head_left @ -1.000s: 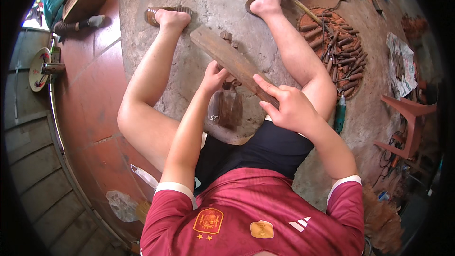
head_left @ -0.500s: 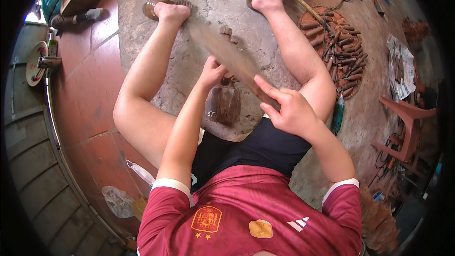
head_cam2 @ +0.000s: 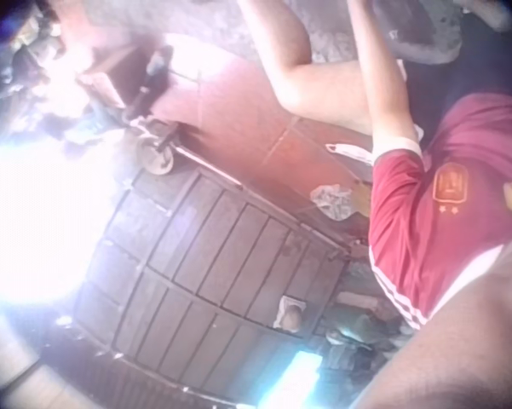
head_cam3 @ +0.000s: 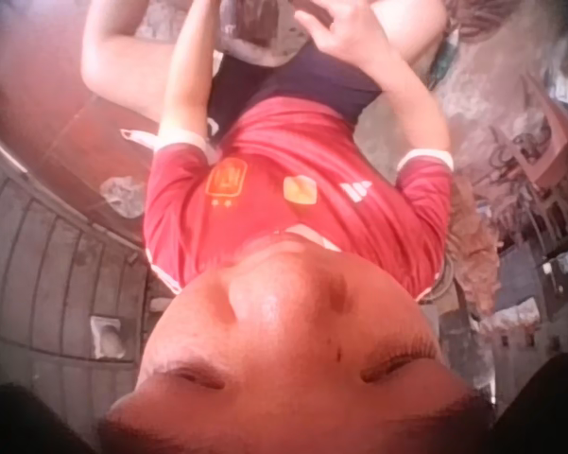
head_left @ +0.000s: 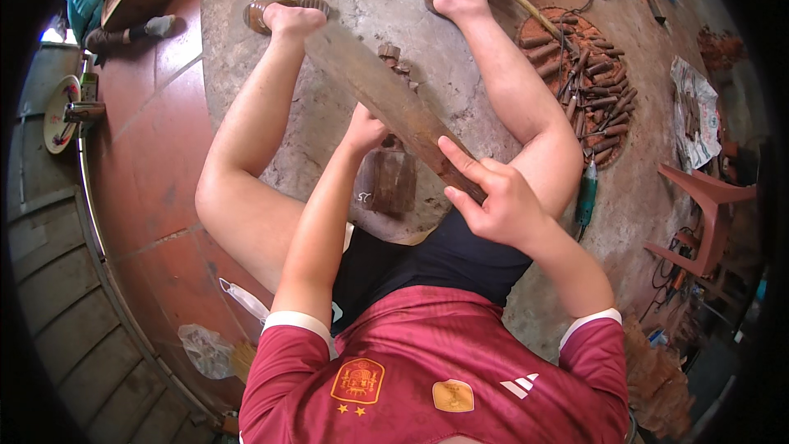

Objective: The person sits on the floor and carves a wooden object using a chisel and a wooden mallet. They repeatedly strike the chisel to shape the wood, occasionally adjusting the object's position.

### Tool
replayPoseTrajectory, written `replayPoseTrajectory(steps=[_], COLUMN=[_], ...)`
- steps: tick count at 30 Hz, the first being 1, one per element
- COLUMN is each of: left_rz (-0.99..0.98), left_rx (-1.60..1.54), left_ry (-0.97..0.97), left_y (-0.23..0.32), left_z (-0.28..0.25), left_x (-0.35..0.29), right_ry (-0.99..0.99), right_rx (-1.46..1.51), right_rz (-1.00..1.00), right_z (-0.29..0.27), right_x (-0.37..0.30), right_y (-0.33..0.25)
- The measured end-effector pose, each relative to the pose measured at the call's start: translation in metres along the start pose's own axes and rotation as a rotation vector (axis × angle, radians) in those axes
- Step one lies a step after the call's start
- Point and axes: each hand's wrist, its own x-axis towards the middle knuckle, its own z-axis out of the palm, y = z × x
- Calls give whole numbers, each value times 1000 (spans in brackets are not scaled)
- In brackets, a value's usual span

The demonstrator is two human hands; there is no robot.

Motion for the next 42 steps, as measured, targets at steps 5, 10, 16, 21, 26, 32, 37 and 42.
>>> replayPoseTrajectory(steps=[5, 10, 16, 21, 26, 32, 37, 42], left_rz=[30, 65, 183, 66, -59, 3, 121, 153], left_rx=[3, 170, 120, 204, 196, 244, 342, 394], left_ry=[-30, -29, 126, 78, 127, 273, 448, 479], left_y=[-6, -5, 7, 12, -4, 4, -4, 13], left_z=[2, 4, 12, 11, 2, 13, 21, 25], left_x=[4, 8, 9, 6, 0, -15, -29, -31], right_ry=[-45, 157, -48, 110, 59, 261, 269, 277], right_rx=[-76, 49, -140, -30, 34, 300, 403, 386], right_rz=[74, -44, 45, -23, 67, 26, 72, 30], right_z=[7, 9, 0, 12, 4, -4, 2, 7], right_x=[-6, -12, 3, -7, -7, -20, -31, -38], right_y=[3, -1, 3, 1, 16, 22, 30, 30])
